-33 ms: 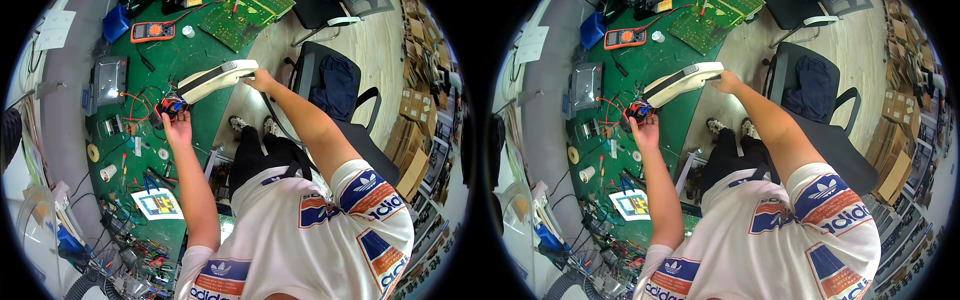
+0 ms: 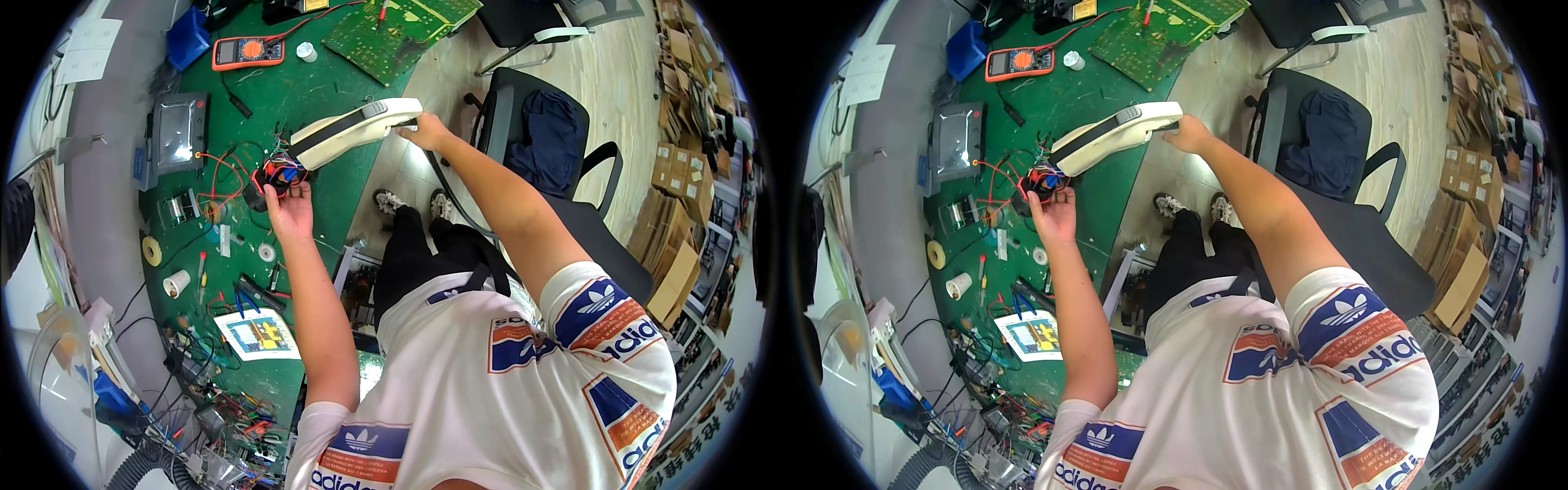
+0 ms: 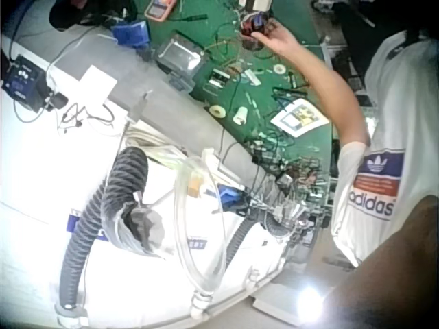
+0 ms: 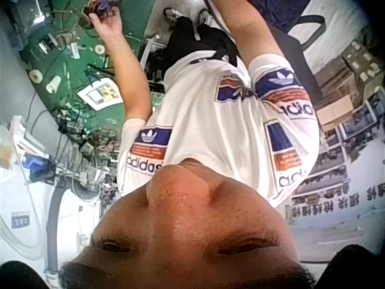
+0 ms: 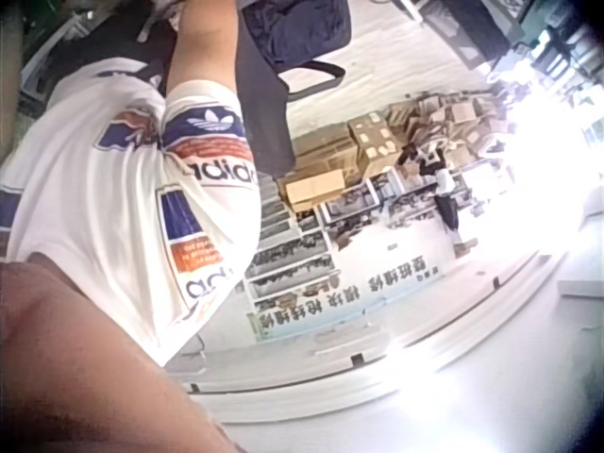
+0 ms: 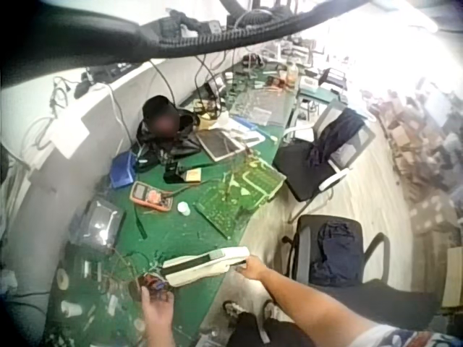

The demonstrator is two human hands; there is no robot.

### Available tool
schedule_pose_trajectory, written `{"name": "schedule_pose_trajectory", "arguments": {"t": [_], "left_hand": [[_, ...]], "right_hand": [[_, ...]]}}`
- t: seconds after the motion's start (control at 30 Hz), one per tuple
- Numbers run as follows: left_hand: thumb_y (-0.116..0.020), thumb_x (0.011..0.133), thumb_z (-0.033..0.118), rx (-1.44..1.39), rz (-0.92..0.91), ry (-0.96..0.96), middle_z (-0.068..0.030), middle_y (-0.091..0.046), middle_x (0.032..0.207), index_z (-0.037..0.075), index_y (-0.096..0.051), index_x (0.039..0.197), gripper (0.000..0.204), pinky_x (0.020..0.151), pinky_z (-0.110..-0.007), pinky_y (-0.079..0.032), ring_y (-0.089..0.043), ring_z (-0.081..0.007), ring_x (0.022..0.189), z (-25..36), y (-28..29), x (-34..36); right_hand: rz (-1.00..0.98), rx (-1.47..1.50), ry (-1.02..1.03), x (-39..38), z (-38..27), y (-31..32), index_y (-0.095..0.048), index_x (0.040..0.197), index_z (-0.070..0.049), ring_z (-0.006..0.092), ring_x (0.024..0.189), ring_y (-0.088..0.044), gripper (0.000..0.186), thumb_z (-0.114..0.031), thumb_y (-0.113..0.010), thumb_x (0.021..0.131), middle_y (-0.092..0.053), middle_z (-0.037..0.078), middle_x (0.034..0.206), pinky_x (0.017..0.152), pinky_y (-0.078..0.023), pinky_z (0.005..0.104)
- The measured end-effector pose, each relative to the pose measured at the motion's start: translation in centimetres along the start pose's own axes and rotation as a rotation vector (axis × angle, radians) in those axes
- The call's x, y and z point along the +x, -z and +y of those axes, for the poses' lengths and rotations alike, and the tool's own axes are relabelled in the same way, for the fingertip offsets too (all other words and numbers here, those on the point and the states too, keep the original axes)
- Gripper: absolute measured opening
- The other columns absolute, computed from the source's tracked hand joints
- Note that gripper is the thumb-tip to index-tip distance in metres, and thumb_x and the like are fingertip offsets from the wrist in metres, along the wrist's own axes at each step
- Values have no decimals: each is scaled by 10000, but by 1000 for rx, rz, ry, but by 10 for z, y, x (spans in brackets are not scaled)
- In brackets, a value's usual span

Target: The person connects and solders wires inside a white plastic housing on a green workbench, using wire cutters and a soldering iron.

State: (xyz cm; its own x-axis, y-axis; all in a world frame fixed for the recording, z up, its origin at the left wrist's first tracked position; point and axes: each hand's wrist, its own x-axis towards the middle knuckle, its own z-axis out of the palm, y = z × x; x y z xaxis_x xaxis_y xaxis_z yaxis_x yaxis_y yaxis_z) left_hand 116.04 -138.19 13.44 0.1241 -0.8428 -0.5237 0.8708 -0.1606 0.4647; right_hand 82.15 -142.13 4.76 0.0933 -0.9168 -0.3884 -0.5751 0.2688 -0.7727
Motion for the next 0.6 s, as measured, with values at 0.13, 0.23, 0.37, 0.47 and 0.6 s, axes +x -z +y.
{"name": "schedule_pose_trajectory", "arguments": {"t": [0.13, 0.23, 0.37, 0.47, 0.6], "left_hand": [[-713, 875, 364, 34, -6, 53, -85, -649, 1096, 68, -622, 1136, 406, 831, -418, -495, -589, -246, 974, 8, -8, 20], [-709, 880, 379, 135, 118, 72, -91, -648, 1096, 59, -618, 1139, 421, 838, -421, -506, -595, -246, 991, 7, -18, 37], [-715, 891, 316, 221, 126, 40, -110, -635, 1116, 23, -606, 1136, 398, 948, -433, -521, -596, -260, 1073, 10, -20, 50], [-728, 885, 274, 244, 107, 36, -124, -622, 1138, 13, -586, 1157, 403, 983, -418, -512, -597, -254, 1086, 7, -35, 64], [-727, 886, 269, 286, 105, 30, -128, -625, 1134, 7, -577, 1179, 421, 971, -422, -520, -607, -258, 1069, 5, -46, 73]], "right_hand": [[51, 548, -138, 2, 17, 4, -572, 1293, -80, 285, 1134, -615, 588, -150, -749, 737, -669, 167, 1138, 979, -470, 369], [207, 703, -35, 4, 28, 10, -582, 1282, -85, 278, 1118, -620, 609, -100, -757, 699, -669, 168, 1108, 965, -477, 370], [75, 76, 218, -11, -48, 49, -613, 1193, -55, 307, 1046, -646, 569, -176, -793, 667, -675, 170, 1086, 903, -503, 384], [-38, -151, 42, 3, -56, 61, -690, 992, -61, 354, 920, -666, 377, -271, -781, 693, -701, 169, 965, 827, -528, 410], [-16, -175, 55, 4, -42, 54, -710, 925, -83, 358, 887, -669, 317, -315, -762, 715, -707, 163, 920, 804, -532, 420]]}}
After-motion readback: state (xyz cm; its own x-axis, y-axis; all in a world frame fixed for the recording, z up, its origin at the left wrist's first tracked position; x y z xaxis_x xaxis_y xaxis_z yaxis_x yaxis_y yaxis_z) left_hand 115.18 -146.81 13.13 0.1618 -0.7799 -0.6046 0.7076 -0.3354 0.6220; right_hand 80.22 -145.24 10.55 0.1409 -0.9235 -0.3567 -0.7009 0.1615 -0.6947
